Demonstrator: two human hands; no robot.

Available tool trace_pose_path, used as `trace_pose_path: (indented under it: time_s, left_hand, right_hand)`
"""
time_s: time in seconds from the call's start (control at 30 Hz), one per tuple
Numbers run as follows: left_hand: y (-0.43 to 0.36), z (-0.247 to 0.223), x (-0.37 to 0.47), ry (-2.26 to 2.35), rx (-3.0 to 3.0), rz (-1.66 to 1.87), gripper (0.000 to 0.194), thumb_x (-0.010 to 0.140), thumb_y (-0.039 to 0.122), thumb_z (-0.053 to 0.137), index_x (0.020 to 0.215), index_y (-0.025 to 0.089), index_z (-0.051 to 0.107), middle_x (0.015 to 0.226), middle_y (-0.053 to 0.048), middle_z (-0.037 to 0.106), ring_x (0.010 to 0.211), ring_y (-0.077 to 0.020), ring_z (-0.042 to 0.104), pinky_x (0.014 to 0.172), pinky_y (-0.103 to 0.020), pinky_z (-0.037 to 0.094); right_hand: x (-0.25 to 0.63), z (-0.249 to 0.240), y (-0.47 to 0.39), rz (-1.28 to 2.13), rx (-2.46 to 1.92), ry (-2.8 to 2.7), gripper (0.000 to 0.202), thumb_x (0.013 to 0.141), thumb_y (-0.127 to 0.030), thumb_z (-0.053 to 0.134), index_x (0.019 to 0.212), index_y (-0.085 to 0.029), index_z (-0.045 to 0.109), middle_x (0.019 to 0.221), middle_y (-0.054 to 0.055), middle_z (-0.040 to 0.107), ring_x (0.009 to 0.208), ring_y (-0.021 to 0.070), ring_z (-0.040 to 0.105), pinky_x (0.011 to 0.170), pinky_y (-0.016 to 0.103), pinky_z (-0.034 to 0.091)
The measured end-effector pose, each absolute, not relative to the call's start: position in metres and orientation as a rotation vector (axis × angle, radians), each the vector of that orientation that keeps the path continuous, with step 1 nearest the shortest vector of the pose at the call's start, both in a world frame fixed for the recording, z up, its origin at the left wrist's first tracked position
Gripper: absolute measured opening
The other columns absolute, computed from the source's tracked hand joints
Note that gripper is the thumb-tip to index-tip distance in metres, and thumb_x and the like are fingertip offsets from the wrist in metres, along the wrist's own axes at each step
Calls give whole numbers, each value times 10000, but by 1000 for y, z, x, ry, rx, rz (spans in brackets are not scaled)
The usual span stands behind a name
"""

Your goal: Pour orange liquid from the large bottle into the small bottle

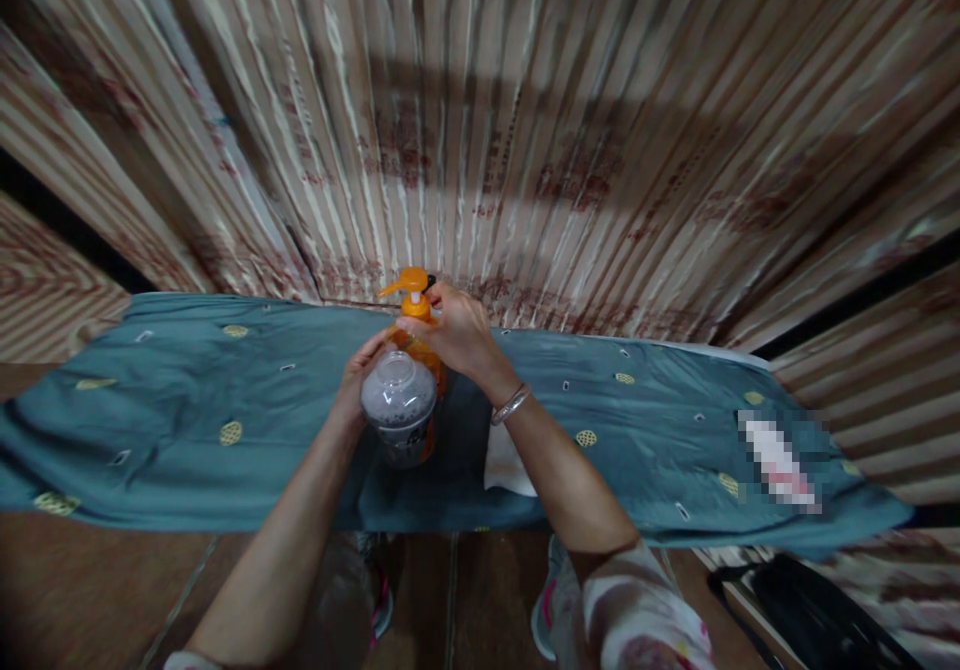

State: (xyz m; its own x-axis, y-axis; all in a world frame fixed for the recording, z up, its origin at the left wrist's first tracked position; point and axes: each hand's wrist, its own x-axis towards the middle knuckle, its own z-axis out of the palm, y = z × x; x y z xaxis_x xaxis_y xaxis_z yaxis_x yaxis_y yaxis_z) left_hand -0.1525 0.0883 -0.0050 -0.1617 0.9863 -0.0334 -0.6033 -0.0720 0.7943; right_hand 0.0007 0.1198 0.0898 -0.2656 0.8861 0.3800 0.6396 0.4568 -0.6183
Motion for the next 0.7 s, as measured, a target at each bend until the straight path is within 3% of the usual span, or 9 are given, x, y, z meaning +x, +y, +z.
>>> trace_pose_path:
  time_s: [0.27,0.5,0.7]
  left_hand:
    - [88,-4,-152,807,638,1576,459,528,318,942,944,192,793,941,-44,796,800,-196,732,766,-293,551]
    - [89,-5,-152,812,631,1571,456,522,320,945,932,196,787,956,-45,798,845,-213,743,809,-314,564]
    - [89,-8,-152,824,637,1574,501,533,349,946,976,187,778,989,-56,796,887,-226,750,834,-323,569]
  right_hand:
    - [7,83,129,522,-1051,-2085,240,860,-366,622,1016,-183,617,944,36,714,845,200,654,799,331,487]
    - [11,101,125,529,-962,-1931,233,869,-382,623,1018,-203,605,956,32,708,903,211,675,849,366,526]
    - [19,124,119,458,-832,-1927,298,923,-397,614,1162,-222,586,1074,46,709,991,218,678,917,402,550]
